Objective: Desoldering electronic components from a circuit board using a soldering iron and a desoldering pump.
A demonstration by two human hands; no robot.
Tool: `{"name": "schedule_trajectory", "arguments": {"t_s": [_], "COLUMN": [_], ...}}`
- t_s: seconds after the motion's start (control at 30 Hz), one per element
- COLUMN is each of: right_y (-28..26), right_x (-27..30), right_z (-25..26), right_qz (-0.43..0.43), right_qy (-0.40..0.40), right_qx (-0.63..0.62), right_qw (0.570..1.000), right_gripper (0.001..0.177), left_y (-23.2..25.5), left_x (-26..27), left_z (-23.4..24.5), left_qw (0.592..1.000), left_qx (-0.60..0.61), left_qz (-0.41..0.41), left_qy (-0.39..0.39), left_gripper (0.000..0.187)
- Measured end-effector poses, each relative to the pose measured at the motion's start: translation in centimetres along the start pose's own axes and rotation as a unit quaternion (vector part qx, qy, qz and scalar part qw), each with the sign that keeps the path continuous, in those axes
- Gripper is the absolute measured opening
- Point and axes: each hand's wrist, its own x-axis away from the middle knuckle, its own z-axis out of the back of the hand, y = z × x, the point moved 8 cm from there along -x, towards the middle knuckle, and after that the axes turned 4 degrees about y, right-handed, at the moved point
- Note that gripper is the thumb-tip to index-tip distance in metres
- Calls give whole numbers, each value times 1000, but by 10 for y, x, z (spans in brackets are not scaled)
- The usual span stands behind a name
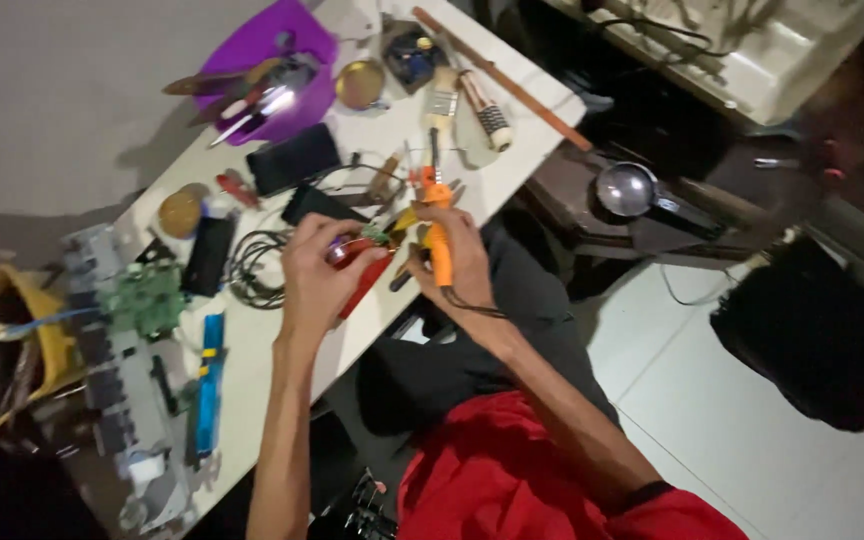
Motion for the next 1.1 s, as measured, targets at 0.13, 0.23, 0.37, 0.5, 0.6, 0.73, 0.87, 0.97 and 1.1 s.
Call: {"name": "schedule_trajectory", "arguments": {"t_s": [0.13,0.23,0.37,0.5,0.6,0.73,0.87,0.97,1.1], "right_y": [-32,-32,-36,-21,-23,-73,-47,-45,-55], "right_x": [-10,-6,-15,-20,-25,-44,-41,-46,-54], "right_z": [18,29,41,42,43,48,46,44,43], "right_qz": [16,28,2,23,3,-124,-84,-179,-202], "right_qy": [-47,-71,-59,-68,-76,-131,-112,-197,-262], "right_qx": [-45,-52,-41,-47,-59,-160,-91,-145,-184], "right_qw": [998,996,997,996,995,971,986,953,925], "right_gripper": [53,47,42,58,66,51,61,69,56], "left_y": [-14,-10,-16,-18,-13,-12,-9,-10,-12], "left_x": [1,0,1,-3,-7,-14,-15,-15,-14], "left_z": [-2,-2,-6,-10,-12,-21,-21,-23,-27], "left_qw": [999,998,996,995,996,993,992,992,992], "left_qx": [14,27,41,43,56,78,82,71,64], "left_qz": [36,56,81,82,70,79,91,88,78], "left_qy": [-11,-25,-27,-25,-24,-41,-43,-54,-70], "left_gripper": [37,35,34,34,33,31,31,32,33]}}
